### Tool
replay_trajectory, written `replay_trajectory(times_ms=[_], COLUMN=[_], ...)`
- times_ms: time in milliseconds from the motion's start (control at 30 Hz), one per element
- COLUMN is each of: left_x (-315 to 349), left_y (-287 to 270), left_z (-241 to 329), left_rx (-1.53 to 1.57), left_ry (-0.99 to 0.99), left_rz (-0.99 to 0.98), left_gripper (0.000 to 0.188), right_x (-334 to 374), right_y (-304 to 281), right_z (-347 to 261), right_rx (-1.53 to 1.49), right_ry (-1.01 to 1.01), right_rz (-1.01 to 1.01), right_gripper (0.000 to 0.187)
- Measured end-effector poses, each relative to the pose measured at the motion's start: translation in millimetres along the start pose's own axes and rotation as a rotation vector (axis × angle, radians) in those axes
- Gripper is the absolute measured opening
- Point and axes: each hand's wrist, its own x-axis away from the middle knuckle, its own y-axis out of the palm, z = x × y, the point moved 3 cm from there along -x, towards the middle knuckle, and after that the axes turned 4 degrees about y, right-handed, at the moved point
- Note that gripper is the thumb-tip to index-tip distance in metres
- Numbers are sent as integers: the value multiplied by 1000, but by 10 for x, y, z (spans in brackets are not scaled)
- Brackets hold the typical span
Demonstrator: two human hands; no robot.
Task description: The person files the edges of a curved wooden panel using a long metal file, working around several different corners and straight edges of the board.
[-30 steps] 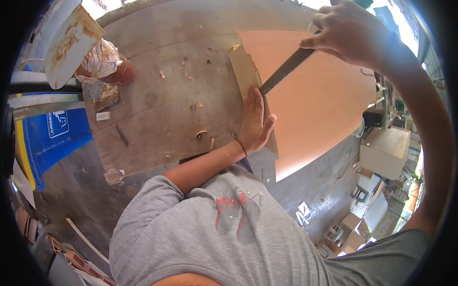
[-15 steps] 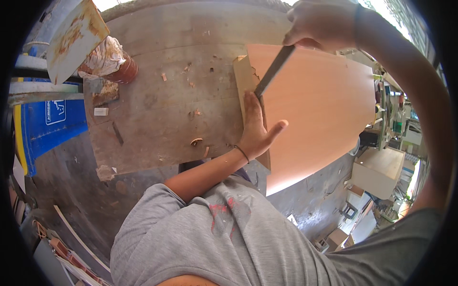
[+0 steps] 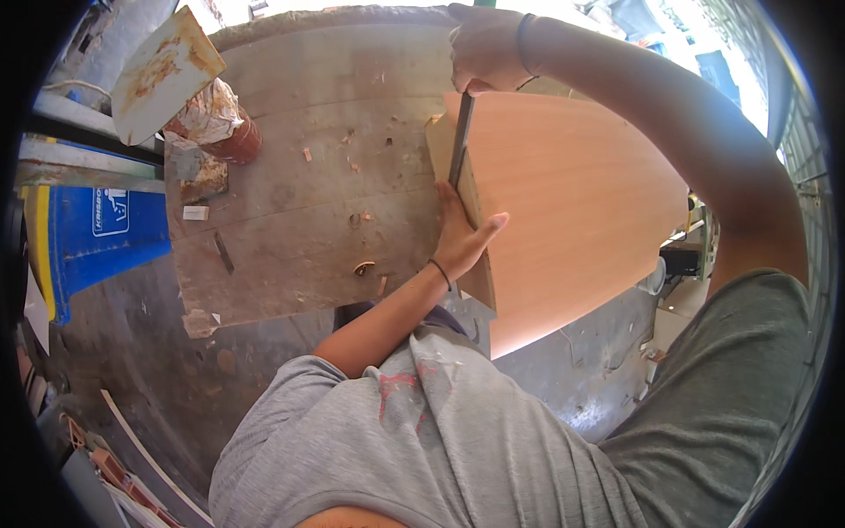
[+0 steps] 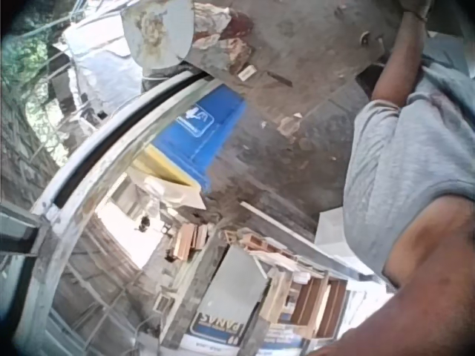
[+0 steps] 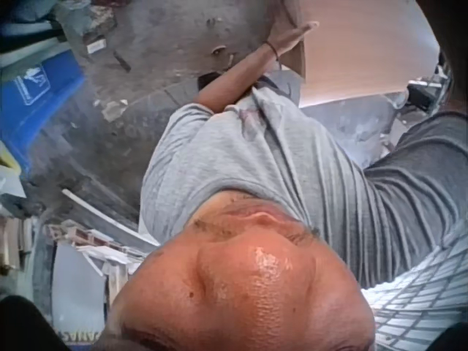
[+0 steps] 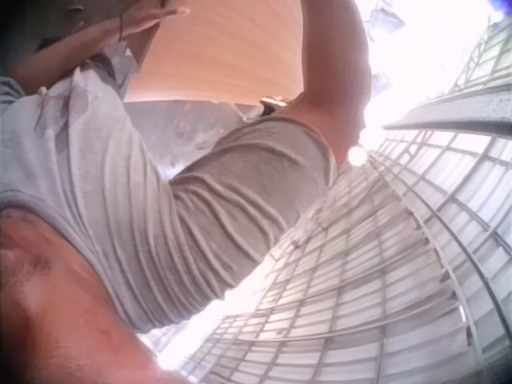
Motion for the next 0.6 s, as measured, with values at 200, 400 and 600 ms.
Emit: replay_trajectory(times_ms=[200, 400, 600], left_x=[-48, -70, -116], left_y=[-39, -117, -98], left_z=[52, 194, 29], left_rx=[32, -116, 64], left_ry=[-23, 226, 8], left_rz=[-61, -39, -119], left_gripper=[120, 125, 132], right_x=[82, 234, -245], right_y=[70, -220, 96], right_z=[-83, 84, 85], right_rx=[35, -84, -13], right_ry=[77, 182, 25], right_rz=[-57, 16, -169], right_gripper=[9, 9, 10])
